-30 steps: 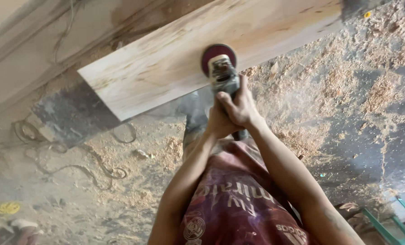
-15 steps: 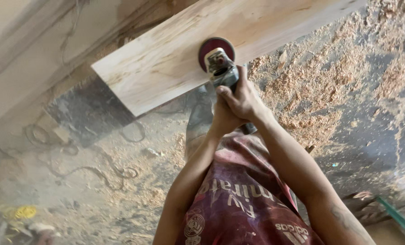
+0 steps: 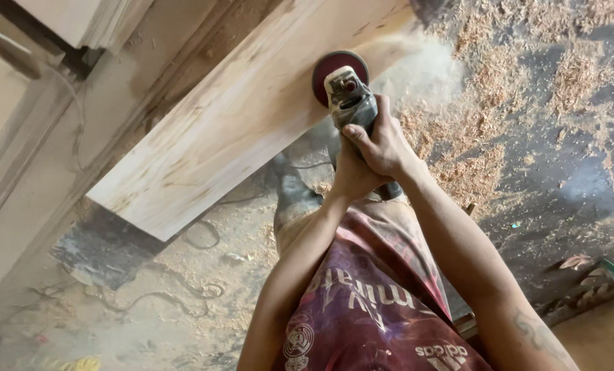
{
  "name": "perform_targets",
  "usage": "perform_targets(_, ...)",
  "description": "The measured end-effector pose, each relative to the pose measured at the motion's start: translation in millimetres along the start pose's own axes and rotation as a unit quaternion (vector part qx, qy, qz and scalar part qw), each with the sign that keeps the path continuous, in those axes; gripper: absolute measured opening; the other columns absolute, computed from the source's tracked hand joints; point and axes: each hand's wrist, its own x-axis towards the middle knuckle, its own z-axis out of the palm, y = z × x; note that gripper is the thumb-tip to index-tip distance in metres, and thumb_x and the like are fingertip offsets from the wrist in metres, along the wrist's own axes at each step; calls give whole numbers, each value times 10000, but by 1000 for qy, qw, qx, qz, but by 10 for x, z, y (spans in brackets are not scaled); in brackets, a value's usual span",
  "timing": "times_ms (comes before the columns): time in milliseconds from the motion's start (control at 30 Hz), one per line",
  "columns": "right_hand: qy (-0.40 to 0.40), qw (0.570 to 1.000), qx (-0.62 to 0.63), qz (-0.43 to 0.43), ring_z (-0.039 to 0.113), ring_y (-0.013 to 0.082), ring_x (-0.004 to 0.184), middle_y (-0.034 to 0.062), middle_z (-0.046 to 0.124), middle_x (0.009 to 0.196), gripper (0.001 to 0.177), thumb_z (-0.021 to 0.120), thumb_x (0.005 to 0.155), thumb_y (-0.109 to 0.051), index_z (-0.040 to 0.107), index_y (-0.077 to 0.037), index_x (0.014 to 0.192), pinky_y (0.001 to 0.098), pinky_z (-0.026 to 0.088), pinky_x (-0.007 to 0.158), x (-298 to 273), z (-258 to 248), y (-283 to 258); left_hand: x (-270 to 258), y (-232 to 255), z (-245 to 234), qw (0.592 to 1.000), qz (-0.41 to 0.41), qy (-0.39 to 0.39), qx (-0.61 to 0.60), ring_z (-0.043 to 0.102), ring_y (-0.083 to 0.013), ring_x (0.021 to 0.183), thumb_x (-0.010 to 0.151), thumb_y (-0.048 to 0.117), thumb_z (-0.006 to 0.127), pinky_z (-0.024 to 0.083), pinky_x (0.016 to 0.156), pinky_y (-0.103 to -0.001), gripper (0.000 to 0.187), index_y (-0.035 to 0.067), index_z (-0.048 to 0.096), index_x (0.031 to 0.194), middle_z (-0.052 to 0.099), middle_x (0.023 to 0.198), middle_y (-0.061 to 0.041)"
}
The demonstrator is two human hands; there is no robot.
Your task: The person sands the surface and edges of wooden boards using a handheld power sander.
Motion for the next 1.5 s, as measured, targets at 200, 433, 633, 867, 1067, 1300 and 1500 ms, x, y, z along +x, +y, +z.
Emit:
perform_targets(200, 39, 999, 14, 13, 661, 452, 1207, 333, 650, 1289, 782, 619, 1017, -576, 318, 3, 1448, 526, 523, 1022, 189, -601, 226, 499, 145, 433, 998, -33, -40, -19, 758, -329, 1033, 667, 311, 893, 686, 861, -409, 1049, 28, 248, 1444, 663, 1262, -213)
perform_targets(433, 82, 995, 42, 44, 653, 331, 1181, 247, 635, 1288, 736, 616, 1025, -598, 370, -9, 1392, 453, 546, 975, 390, -964, 448, 947, 278, 644, 990, -54, -90, 94, 772, -338, 968, 581, 357, 916, 661, 870, -398, 1151, 2, 218, 1424, 714, 1179, -213)
perform_targets(633, 160, 979, 125, -14, 613, 286, 1201, 208, 615, 1320, 694, 651, 1079, -563, 406, -16, 1429, 456, 523, 1058, 456, -703, 483, 1117, 336, 340, 966, -109, -125, 197, 733, -375, 997, 427, 399, 974, 617, 898, -388, 1330, -13, 196, 1424, 691, 1162, -221)
perform_targets(867, 50, 997, -47, -39, 627, 383, 1144, 295, 559, 1270, 644, 656, 1066, -488, 369, -10, 1390, 513, 551, 981, 389, 280, 64, 246, 11, -430, 996, -72, -6, 50, 706, -348, 1069, 599, 230, 910, 638, 928, -435, 1071, -8, 272, 1426, 649, 1231, -205)
perform_targets(1067, -148, 988, -27, 15, 706, 440, 1007, 336, 656, 1168, 768, 621, 975, -500, 231, 5, 1403, 544, 606, 840, 153, 1433, -558, -762, -412, -1211, 981, 11, 109, -157, 682, -324, 1131, 746, 85, 854, 656, 953, -475, 861, -3, 336, 1427, 613, 1291, -191)
perform_targets(1300, -246, 962, -65, -103, 723, 463, 887, 347, 677, 1047, 784, 597, 996, -507, 237, 58, 1402, 545, 628, 788, 28, 2138, -856, -1325, -736, -1453, 871, 29, 185, -454, 645, -237, 1155, 816, 72, 809, 650, 938, -447, 806, 82, 285, 1429, 558, 1299, -106)
perform_targets(1500, -200, 976, -74, -31, 741, 441, 911, 324, 684, 1089, 815, 562, 954, -510, 242, 51, 1452, 542, 629, 792, 45, 1489, -642, -905, -496, -1029, 983, -16, 153, -104, 767, -285, 1003, 849, 196, 879, 683, 854, -442, 631, 4, 522, 1332, 690, 1209, -165)
